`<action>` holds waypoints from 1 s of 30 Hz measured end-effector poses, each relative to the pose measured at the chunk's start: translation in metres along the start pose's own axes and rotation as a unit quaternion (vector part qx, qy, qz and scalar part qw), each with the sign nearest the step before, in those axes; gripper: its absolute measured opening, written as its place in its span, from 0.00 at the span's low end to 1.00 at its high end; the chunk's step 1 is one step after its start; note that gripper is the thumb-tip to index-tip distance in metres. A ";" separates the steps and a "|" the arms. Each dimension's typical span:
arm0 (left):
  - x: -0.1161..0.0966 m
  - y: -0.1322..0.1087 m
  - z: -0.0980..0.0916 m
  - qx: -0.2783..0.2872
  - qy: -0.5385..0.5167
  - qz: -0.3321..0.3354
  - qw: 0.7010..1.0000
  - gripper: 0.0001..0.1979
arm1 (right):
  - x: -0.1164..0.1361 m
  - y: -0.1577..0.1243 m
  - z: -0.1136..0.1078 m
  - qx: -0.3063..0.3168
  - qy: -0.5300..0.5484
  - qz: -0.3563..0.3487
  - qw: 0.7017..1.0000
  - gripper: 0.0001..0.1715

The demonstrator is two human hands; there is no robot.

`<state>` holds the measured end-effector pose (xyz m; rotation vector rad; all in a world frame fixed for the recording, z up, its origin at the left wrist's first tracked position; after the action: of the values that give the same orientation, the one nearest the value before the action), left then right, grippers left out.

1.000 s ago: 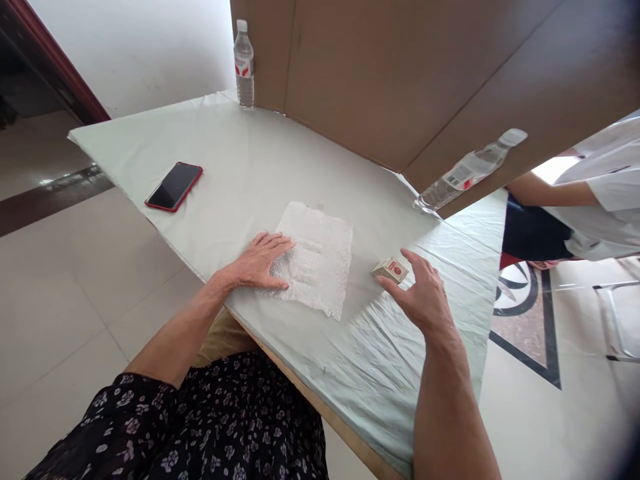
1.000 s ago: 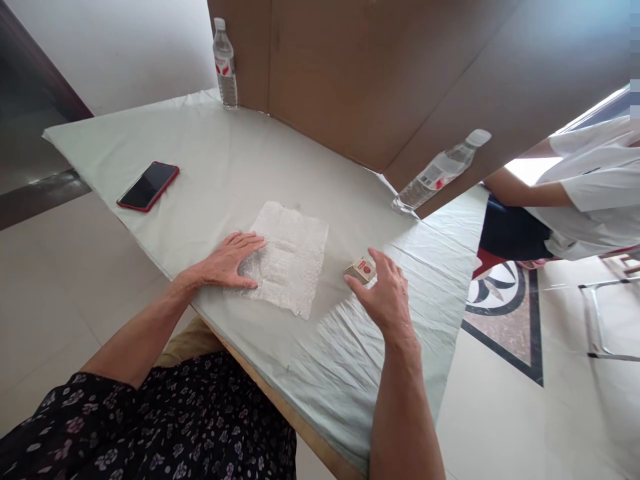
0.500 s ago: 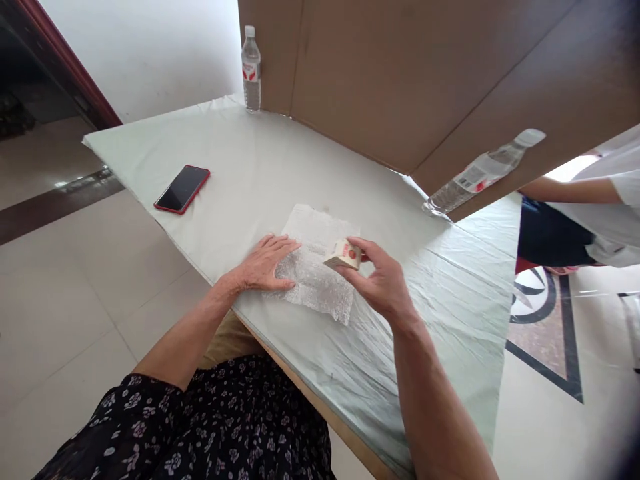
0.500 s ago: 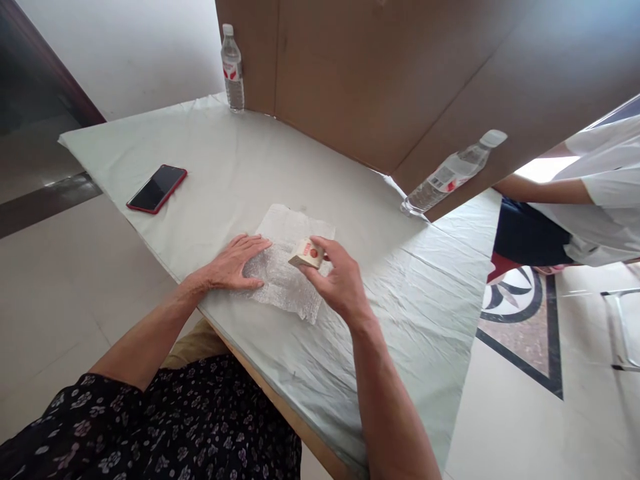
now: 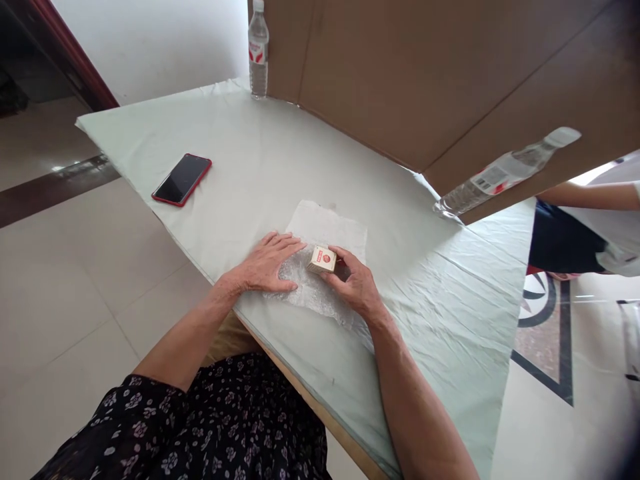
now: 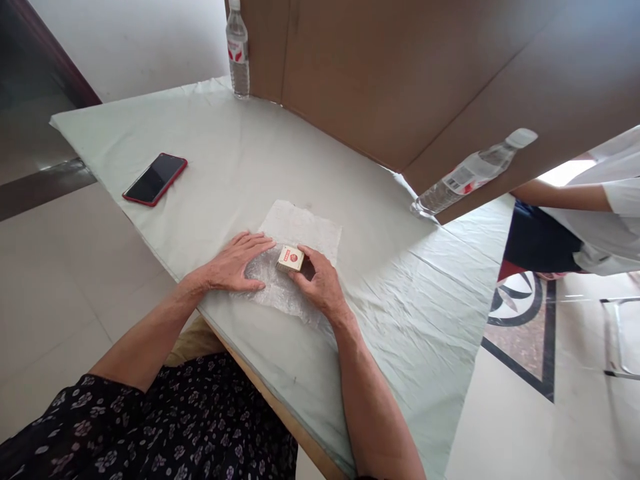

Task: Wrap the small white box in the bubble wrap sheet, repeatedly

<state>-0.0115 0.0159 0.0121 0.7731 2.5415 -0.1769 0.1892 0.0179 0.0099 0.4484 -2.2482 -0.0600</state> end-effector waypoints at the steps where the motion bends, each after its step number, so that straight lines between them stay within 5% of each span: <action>1: 0.000 0.000 0.000 -0.002 -0.001 0.001 1.000 0.45 | 0.000 0.000 0.000 -0.001 0.003 0.001 1.000 0.30; 30: 0.004 0.000 0.004 -0.011 -0.004 0.017 1.000 0.45 | -0.004 -0.003 0.001 -0.002 0.047 0.007 0.999 0.32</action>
<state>-0.0133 0.0168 0.0063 0.8050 2.5167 -0.1398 0.1920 0.0166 0.0059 0.4244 -2.1583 -0.0344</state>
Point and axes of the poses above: each hand's wrist, its own y-axis towards the middle knuckle, its own z-axis out of the palm, x = y × z, the point moved 6 cm from there along y, towards the middle knuckle, and after that the axes turned 2 degrees about -z, right-handed, at the moved point
